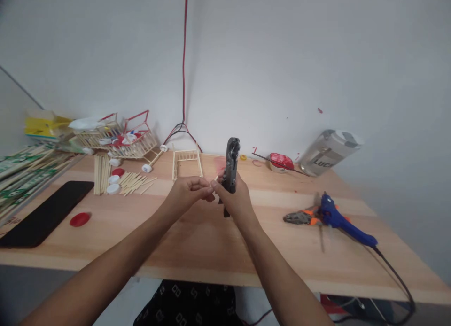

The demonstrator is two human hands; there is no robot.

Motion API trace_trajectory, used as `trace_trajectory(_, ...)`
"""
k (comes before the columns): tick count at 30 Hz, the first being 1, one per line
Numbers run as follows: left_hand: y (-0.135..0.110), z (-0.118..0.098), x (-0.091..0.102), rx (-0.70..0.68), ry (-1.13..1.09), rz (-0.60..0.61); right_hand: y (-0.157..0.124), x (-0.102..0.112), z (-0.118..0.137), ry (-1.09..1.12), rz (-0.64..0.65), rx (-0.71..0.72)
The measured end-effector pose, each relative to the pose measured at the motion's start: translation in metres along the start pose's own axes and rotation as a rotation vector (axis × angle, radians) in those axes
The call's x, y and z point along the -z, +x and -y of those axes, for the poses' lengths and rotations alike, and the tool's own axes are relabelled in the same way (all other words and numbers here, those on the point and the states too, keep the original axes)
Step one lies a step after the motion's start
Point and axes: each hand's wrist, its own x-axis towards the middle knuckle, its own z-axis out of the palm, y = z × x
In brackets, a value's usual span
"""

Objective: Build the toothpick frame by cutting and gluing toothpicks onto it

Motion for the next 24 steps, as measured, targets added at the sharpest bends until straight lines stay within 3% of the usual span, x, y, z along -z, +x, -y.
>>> trace_trajectory(7, 0.001, -0.005, 0.007, 0.062, -0.066, 0.065, 0.002, 0.002, 0.004, -0.042, 0.043, -0.002)
trace_trajectory(11, 0.001, -0.007, 0.018, 0.100, -0.213, 0.113, -0.004, 0.021, 0.014, -0.014, 0.234, -0.022)
trace_trajectory(15, -0.001, -0.011, 0.023, 0.110, -0.300, 0.208, -0.022, 0.044, 0.025, -0.135, 0.416, -0.145)
trace_trajectory(24, -0.003, -0.014, 0.019, 0.160, -0.292, 0.274, -0.037, 0.055, 0.031, -0.291, 0.563, -0.160)
